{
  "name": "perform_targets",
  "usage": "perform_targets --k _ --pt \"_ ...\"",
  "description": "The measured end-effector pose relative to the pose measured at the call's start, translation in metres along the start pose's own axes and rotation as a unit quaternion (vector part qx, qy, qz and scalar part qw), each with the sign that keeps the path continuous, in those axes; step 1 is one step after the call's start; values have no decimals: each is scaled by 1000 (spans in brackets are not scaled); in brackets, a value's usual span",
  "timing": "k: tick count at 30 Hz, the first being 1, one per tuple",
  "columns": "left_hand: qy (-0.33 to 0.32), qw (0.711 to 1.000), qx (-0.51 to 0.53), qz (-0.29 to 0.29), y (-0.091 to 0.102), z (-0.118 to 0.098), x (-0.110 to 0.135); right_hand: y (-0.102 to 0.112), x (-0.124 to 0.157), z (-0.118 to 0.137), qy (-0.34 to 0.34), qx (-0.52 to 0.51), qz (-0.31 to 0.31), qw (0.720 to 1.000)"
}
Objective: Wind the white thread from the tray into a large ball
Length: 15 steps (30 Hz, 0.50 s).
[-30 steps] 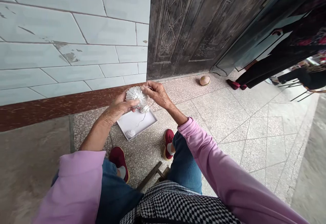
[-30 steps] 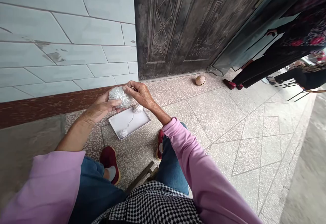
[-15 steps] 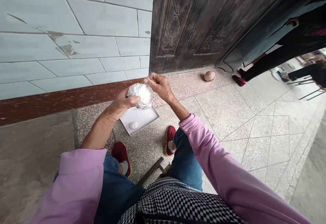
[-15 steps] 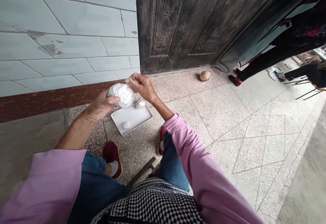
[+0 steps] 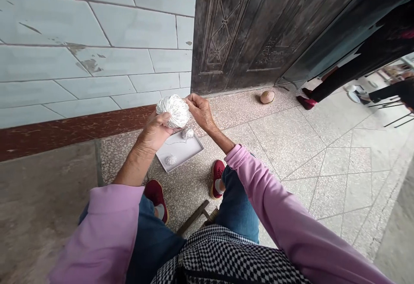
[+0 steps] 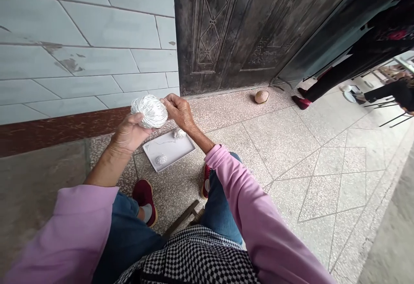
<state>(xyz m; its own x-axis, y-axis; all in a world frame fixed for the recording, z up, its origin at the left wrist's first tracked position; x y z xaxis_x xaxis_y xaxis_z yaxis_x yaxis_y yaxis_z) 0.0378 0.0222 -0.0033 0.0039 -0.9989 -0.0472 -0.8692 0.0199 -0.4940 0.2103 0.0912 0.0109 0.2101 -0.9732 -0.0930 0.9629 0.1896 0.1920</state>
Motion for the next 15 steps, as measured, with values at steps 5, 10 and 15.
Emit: perform_targets --k 5,10,15 --pt "-38 998 12 -44 16 -8 -3 -20 21 -8 -11 33 58 998" --pt "-44 993 -62 -92 35 -11 -2 -32 45 0 7 77 147 986" --pt "-126 956 -213 -157 52 -16 -8 -42 61 14 9 58 253 966"
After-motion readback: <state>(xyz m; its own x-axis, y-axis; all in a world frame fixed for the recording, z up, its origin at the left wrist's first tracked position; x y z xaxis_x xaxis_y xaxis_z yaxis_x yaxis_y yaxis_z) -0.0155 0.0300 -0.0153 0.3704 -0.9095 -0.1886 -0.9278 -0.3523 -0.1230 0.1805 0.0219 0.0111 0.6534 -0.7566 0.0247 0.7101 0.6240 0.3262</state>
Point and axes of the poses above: each hand's wrist, its own x-axis away from the middle knuckle, its own y-axis out of the back of the hand, z = x × y, the point moved 4 cm from there along -x, towards the middle knuckle, and after that the axes turned 4 degrees about -y, right-handed, at the moved point
